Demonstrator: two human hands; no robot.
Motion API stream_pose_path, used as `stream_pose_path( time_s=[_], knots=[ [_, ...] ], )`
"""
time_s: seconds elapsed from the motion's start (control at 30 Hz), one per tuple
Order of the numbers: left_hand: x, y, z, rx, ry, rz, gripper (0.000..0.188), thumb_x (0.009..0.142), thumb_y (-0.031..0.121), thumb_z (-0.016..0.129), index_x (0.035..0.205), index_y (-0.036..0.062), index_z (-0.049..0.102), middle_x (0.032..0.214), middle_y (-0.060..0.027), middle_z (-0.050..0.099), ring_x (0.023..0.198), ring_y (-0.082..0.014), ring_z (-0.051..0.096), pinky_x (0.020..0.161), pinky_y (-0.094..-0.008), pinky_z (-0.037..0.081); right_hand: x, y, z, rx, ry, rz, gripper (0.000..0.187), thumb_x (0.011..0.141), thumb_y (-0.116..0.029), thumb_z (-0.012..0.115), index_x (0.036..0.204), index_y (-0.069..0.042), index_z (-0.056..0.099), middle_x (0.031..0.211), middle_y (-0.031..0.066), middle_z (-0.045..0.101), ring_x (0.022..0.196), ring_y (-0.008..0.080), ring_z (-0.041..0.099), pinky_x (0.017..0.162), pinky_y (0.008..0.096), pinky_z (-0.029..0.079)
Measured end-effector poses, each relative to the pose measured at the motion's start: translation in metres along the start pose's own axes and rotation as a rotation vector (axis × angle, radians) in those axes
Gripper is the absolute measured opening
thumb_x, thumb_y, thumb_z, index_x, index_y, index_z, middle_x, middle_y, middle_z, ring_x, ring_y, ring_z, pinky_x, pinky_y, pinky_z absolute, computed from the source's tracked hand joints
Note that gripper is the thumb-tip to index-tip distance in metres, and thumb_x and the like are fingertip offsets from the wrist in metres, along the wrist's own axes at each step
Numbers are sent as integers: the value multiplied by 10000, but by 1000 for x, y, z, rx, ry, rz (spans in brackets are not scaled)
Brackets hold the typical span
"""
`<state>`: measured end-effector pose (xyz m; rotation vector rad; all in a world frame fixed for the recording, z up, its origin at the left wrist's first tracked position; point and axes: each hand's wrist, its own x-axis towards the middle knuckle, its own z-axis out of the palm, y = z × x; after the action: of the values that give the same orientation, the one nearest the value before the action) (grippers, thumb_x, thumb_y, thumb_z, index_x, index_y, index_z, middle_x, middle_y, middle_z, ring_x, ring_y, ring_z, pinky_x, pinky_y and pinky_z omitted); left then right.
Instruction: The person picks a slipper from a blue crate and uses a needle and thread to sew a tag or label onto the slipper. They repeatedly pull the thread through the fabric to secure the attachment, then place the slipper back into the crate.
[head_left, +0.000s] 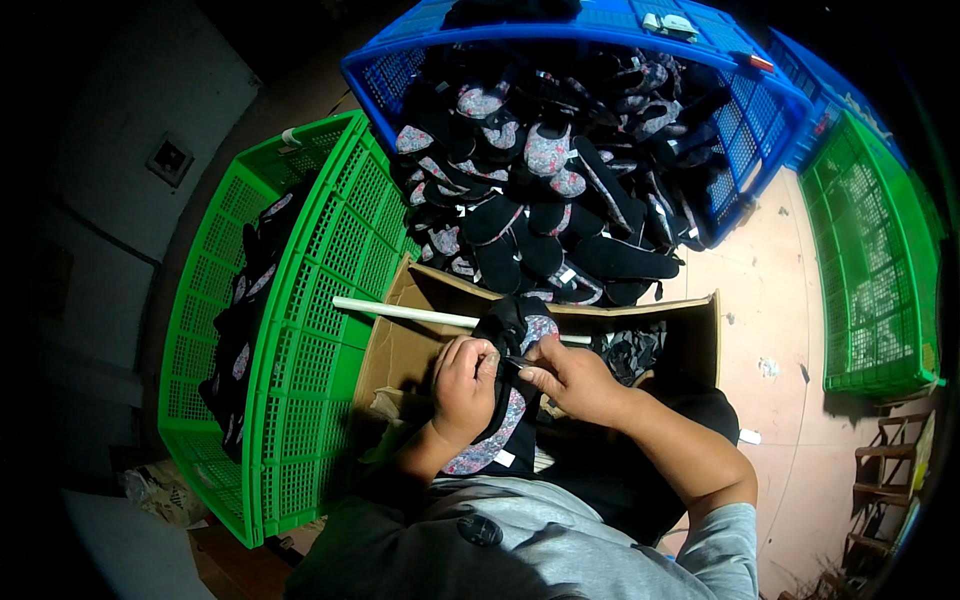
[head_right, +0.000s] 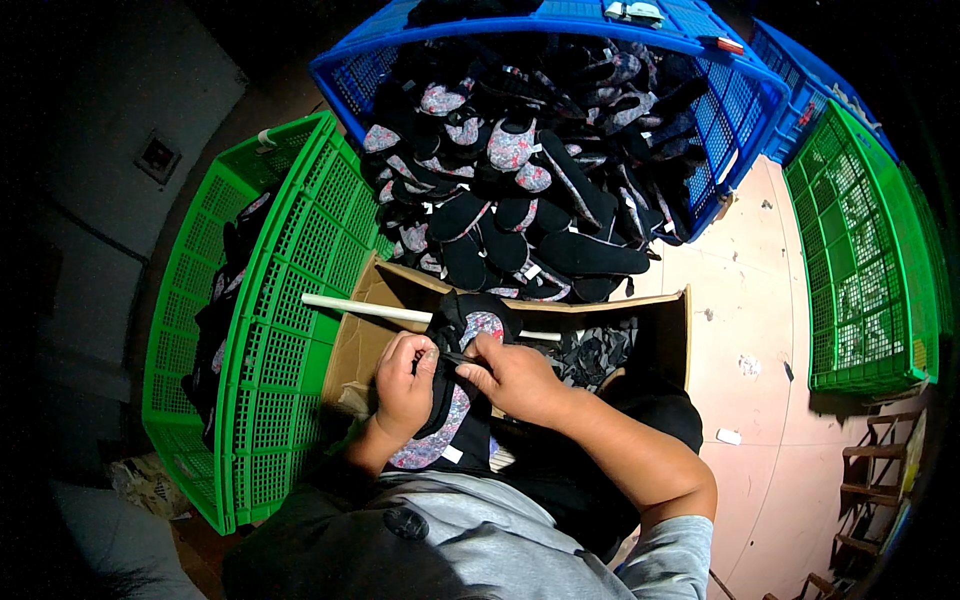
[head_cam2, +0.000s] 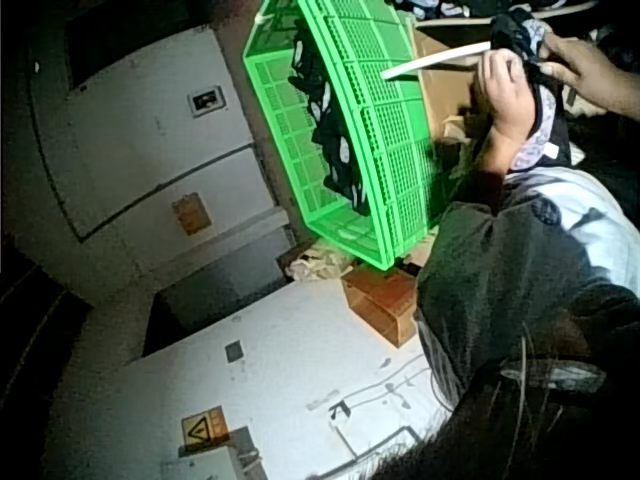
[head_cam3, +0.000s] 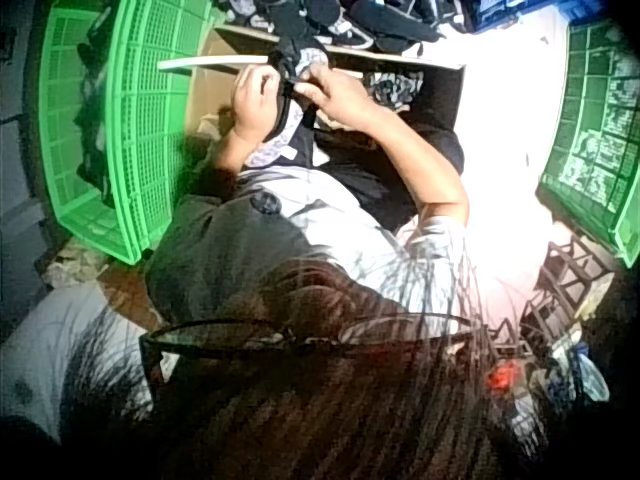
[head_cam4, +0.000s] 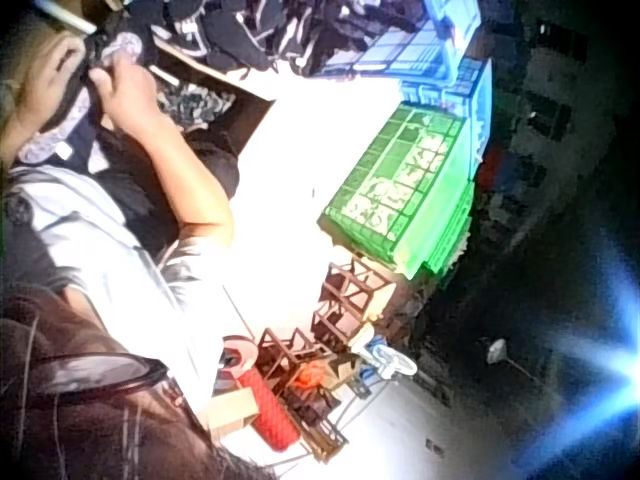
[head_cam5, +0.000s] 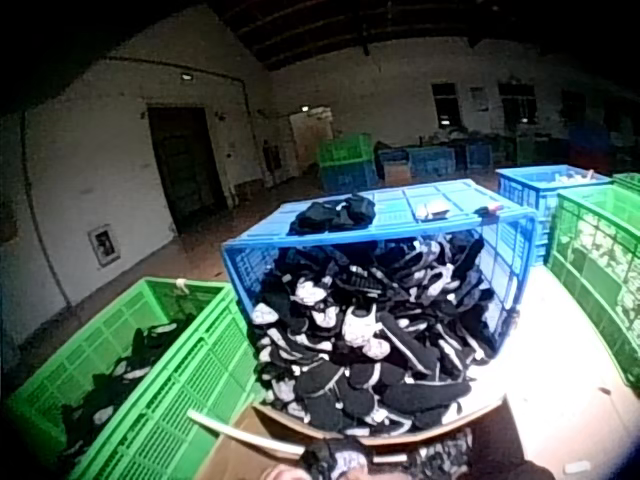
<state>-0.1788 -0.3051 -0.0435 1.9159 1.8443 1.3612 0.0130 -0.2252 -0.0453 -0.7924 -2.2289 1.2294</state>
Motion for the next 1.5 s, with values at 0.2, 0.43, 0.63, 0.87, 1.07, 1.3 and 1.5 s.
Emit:
stream_pose_path(
  time_s=[0.2, 0.43, 0.63, 0.87, 1.07, 1.3, 1.5],
  knots=[
    [-6, -8, 6, -184, -26, -185, 69, 959, 67, 608, 959, 0, 591, 809, -45, 551, 683, -131, 515, 637, -284, 437, -2, -1, 16, -151, 122, -26, 323, 960, -344, 668, 1037, -49, 560, 764, 174, 673, 713, 399, 673, 620, 491, 522],
    [-12, -14, 8, -381, -98, -405, 48, 987, 67, 597, 991, 20, 591, 807, 12, 535, 694, -76, 490, 627, -238, 420, -2, 0, 24, -195, 182, -44, 324, 952, -326, 678, 1036, -40, 551, 731, 173, 664, 682, 389, 671, 582, 482, 515],
    [-13, -14, 8, -417, -123, -412, 47, 1007, 62, 582, 1025, 18, 578, 845, 48, 521, 743, -26, 469, 660, -198, 411, -2, 1, 25, -218, 211, -96, 317, 952, -314, 680, 1027, -37, 545, 726, 169, 660, 678, 384, 670, 577, 476, 514],
    [-12, -7, 8, -360, -80, -356, 67, 1006, 66, 589, 1020, 3, 571, 876, 14, 557, 799, -58, 516, 737, -223, 457, -2, 1, 25, -223, 241, -126, 288, 948, -294, 687, 993, -45, 548, 703, 160, 644, 655, 372, 662, 555, 470, 505],
    [-14, -11, 12, -361, -57, -314, 69, 1010, 68, 585, 1013, 1, 567, 886, 9, 555, 802, -56, 508, 733, -223, 453, -1, 4, 27, -220, 252, -135, 275, 951, -284, 681, 992, -46, 549, 694, 159, 642, 642, 374, 659, 547, 473, 502],
    [-14, -14, 13, -405, -19, -356, 79, 986, 72, 622, 999, -2, 599, 836, -44, 617, 729, -107, 570, 669, -266, 487, -1, 4, 25, -186, 224, -100, 282, 953, -291, 679, 1008, -47, 547, 697, 160, 645, 647, 383, 660, 552, 480, 502],
    [-16, -18, 13, -451, -23, -391, 96, 987, 94, 628, 997, 2, 606, 831, -29, 616, 726, -92, 560, 670, -256, 482, -1, 4, 26, -191, 206, -85, 295, 951, -302, 682, 1015, -47, 548, 708, 162, 650, 656, 384, 662, 562, 480, 505]
  ],
)
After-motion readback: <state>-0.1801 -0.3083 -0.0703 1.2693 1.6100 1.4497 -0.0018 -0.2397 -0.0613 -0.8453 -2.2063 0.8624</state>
